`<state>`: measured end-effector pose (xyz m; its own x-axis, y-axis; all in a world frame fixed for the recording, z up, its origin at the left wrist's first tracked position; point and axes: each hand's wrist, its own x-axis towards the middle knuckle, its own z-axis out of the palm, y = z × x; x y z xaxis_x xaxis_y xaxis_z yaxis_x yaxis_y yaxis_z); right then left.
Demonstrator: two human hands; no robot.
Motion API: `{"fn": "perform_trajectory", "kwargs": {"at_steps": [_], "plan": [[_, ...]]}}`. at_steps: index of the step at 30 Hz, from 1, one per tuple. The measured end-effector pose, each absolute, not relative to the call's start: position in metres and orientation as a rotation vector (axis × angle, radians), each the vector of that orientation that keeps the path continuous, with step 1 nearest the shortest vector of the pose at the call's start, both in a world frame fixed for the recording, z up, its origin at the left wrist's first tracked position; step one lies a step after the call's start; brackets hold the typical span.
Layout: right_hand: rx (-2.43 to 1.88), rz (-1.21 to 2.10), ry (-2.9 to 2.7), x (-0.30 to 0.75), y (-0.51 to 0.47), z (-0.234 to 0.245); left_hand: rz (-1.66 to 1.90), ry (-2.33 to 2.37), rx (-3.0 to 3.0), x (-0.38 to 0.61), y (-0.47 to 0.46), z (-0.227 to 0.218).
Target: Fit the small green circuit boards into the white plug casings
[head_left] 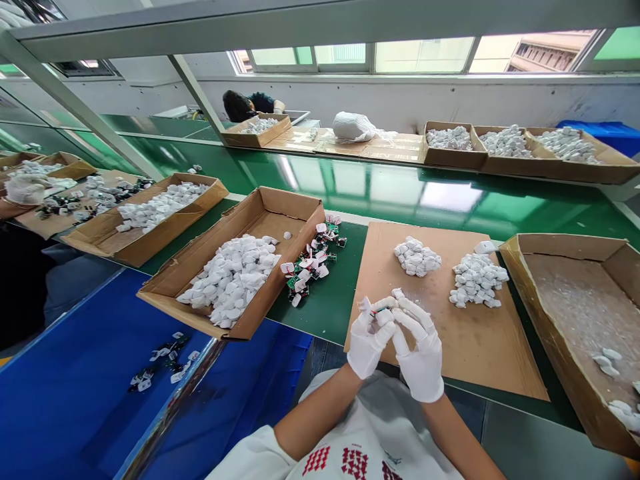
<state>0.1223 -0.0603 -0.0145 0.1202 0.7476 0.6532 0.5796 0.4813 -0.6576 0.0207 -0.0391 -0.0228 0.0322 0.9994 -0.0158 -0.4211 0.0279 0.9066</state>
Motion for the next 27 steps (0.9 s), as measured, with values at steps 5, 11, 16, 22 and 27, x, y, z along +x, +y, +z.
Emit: {"fn": "perform_trajectory", "kwargs": {"at_steps": [5, 11, 16, 22, 27], "plan": [[-1.246, 0.154, -1.499, 0.123, -0.063, -0.015, 1.337, 0.787, 1.122, 0.015, -0.042, -0.021], [-1.259, 0.237, -1.477, 0.123, -0.068, -0.013, 1.370, 0.867, 1.199, 0.016, -0.043, -0.028], [-1.192, 0.176, -1.544, 0.121, -0.071, -0.005, 1.360, 0.858, 1.244, 0.011, -0.041, -0.030], [-1.210, 0.352, -1.635, 0.121, -0.073, 0.003, 1.272, 0.800, 1.112, 0.010, -0.037, -0.028], [-1.185, 0.102, -1.691, 0.120, -0.075, 0.006, 1.276, 0.822, 1.034, 0.008, -0.040, -0.027]]}}
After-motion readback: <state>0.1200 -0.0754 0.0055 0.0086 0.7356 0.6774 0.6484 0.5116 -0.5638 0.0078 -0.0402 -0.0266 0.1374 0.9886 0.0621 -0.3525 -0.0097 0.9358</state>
